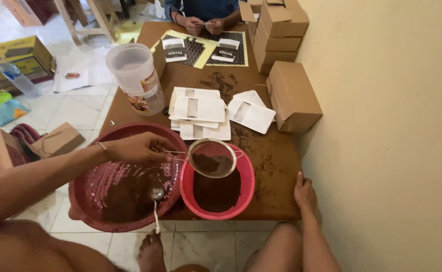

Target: The person scoops a dark brown powder from a large red tray using a spoon and sifts it through a mesh strainer into a pink bowl. They repeatedly transfer the powder and shake the strainer to separate the fine powder from larger clumps.

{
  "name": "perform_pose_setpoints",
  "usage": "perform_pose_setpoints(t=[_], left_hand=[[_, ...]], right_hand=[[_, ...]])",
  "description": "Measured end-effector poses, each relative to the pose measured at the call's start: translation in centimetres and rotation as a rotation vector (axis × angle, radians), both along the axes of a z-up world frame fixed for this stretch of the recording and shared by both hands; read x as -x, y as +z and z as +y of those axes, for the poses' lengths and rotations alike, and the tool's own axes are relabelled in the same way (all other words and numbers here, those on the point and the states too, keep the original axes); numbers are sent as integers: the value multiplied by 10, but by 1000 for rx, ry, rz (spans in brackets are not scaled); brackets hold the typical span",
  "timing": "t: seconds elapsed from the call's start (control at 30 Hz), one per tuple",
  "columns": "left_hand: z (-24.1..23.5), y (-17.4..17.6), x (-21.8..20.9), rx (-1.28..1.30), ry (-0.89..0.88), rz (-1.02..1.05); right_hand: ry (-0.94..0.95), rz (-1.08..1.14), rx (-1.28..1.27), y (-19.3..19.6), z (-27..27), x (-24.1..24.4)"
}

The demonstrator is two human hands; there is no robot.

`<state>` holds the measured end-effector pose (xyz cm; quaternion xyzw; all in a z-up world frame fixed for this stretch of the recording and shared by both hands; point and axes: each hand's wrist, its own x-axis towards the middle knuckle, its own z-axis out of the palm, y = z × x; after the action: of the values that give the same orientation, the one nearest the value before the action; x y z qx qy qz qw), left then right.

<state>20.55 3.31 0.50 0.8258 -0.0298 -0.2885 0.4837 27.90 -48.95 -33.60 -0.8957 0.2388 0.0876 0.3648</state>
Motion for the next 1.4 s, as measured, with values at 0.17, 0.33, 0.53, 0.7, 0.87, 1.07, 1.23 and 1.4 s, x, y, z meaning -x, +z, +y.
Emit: perform_pose_setpoints(t=[0.17, 0.33, 0.53, 0.7, 0.87, 1.07, 1.23, 1.4], left_hand=[[22, -23, -26, -38, -102, -169], [45, -12, -40, -390, -225, -396], [40, 25, 21, -249, -149, -405], [53, 8, 68, -395, 40, -284], [49, -22, 76, -412, 71, -249], [44, -26, 57, -433, 50, -92], [43, -32, 39, -295, 20, -166], [23, -14, 44, -292, 164, -109]], right_hand=[[19, -69, 22, -26, -18, -10], [-76, 22, 123, -38, -25, -27], [-11, -88, 161, -43, -29, -28], [-32, -101, 84, -25, -17, -12], [-49, -75, 30, 3, -7, 4], [-59, -27, 32, 2, -6, -7], [-30, -53, 71, -11, -14, -6], [-75, -25, 67, 8, -5, -2]])
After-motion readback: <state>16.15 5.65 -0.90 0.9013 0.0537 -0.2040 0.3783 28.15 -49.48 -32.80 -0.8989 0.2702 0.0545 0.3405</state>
